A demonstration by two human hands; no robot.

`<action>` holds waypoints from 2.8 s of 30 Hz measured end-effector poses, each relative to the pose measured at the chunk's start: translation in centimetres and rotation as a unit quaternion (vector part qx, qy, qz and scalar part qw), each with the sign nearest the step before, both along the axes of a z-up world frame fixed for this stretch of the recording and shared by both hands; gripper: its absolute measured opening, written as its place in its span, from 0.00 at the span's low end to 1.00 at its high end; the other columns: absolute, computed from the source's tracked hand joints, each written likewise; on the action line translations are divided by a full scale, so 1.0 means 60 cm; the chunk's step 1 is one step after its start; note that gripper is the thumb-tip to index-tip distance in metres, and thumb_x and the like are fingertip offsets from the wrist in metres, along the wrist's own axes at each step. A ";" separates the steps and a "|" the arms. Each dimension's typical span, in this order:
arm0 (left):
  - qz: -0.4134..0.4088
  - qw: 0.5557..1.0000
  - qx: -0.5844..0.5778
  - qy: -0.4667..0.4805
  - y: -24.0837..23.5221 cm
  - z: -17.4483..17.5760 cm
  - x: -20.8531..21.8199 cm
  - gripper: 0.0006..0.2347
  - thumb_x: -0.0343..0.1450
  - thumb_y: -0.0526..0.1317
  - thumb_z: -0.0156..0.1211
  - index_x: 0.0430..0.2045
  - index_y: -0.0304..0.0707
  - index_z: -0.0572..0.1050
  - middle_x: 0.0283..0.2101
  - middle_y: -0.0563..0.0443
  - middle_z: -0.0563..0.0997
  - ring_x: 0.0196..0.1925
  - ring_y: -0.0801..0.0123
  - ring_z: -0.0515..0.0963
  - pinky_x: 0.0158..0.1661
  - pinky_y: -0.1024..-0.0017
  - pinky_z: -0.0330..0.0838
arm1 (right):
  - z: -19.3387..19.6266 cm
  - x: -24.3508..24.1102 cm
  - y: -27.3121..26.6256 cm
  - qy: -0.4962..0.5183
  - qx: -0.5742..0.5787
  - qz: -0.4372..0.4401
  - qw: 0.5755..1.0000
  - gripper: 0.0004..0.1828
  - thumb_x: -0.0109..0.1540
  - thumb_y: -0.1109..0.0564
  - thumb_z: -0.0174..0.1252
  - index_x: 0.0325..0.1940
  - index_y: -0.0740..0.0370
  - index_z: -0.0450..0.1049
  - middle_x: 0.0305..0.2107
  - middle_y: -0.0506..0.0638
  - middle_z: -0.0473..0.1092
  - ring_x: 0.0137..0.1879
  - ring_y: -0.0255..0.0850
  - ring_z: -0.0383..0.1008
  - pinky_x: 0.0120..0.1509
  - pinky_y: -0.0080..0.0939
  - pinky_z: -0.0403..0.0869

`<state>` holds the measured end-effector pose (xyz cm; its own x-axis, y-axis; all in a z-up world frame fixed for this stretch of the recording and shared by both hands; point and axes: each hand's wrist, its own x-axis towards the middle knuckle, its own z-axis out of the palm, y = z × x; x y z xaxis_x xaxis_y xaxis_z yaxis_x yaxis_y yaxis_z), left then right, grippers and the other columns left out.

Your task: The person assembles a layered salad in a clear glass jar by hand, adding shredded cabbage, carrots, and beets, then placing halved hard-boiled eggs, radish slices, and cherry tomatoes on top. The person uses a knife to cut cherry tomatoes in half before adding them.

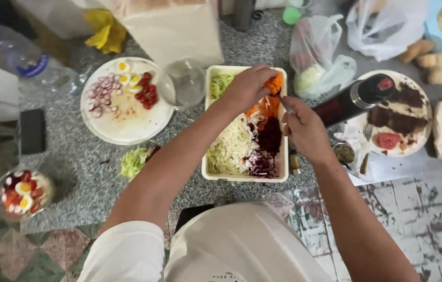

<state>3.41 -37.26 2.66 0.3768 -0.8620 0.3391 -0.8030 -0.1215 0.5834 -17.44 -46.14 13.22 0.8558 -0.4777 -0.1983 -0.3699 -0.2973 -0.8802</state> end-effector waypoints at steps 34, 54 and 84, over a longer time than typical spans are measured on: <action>0.270 0.943 0.181 0.066 0.624 -0.137 -0.071 0.16 0.74 0.36 0.61 0.57 0.38 0.75 0.55 0.43 0.76 0.51 0.50 0.84 0.45 0.61 0.83 | -0.105 0.165 0.448 0.244 -0.053 0.358 0.900 0.25 0.67 0.53 0.51 0.69 0.52 0.69 0.38 0.49 0.80 0.30 0.38 0.81 0.27 0.40 0.77; 0.184 0.947 0.246 0.094 0.616 -0.081 -0.057 0.06 0.73 0.30 0.52 0.34 0.34 0.79 0.36 0.43 0.82 0.38 0.51 0.84 0.36 0.59 0.79 | -0.063 0.173 0.437 0.129 0.025 0.195 0.972 0.08 0.65 0.58 0.57 0.44 0.61 0.79 0.22 0.57 0.77 0.21 0.39 0.74 0.22 0.36 0.71; 0.120 0.960 0.184 -0.172 0.624 -0.050 -0.038 0.08 0.70 0.32 0.62 0.42 0.37 0.81 0.44 0.49 0.81 0.45 0.57 0.84 0.42 0.65 0.79 | -0.099 -0.106 0.190 -0.137 0.033 -0.119 0.983 0.18 0.77 0.53 0.42 0.65 0.70 0.64 0.53 0.64 0.70 0.51 0.47 0.76 0.50 0.42 0.73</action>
